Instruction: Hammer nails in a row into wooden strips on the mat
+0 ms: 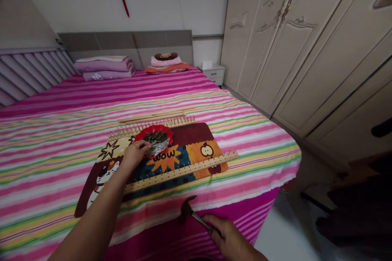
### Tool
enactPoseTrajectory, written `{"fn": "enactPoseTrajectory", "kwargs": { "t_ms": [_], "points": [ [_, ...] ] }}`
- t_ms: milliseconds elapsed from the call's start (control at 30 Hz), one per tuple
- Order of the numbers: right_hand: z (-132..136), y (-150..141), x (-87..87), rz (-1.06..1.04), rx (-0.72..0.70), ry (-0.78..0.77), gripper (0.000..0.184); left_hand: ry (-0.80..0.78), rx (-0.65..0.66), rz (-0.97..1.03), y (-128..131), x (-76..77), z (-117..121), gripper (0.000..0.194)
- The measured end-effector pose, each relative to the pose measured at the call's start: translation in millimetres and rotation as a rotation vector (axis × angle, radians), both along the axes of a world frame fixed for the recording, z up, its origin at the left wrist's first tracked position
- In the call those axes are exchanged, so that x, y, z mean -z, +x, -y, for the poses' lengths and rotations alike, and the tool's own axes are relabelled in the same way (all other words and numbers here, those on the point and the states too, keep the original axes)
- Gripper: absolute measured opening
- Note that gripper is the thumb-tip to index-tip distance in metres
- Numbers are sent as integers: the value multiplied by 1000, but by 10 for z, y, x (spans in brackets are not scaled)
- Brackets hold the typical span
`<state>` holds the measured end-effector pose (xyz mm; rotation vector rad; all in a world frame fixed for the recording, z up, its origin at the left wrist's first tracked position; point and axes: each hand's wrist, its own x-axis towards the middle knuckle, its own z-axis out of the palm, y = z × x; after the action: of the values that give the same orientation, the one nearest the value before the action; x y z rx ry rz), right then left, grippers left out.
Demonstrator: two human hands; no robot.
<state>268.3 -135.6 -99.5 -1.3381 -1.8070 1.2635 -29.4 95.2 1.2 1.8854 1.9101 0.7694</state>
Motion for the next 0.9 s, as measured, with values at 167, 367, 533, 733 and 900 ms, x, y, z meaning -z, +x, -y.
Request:
{"fn": "enactPoseTrajectory", "kwargs": {
  "t_ms": [167,367,533,733,900],
  "points": [
    [-7,-9,-17,9,-6,9,33,-20,-99,625,-125,-128,163,24],
    [1,-10,21,60,-9,18,39,0,-203,977,-312,-266,618,43],
    [6,-13,33,92,1,39,43,-34,-336,1117,-592,-213,1021,40],
    [3,-8,75,127,0,45,43,-210,-332,1089,-786,-74,1324,44],
    [11,-7,44,138,9,34,42,-129,-353,980,-755,111,1355,41]
  ]
}}
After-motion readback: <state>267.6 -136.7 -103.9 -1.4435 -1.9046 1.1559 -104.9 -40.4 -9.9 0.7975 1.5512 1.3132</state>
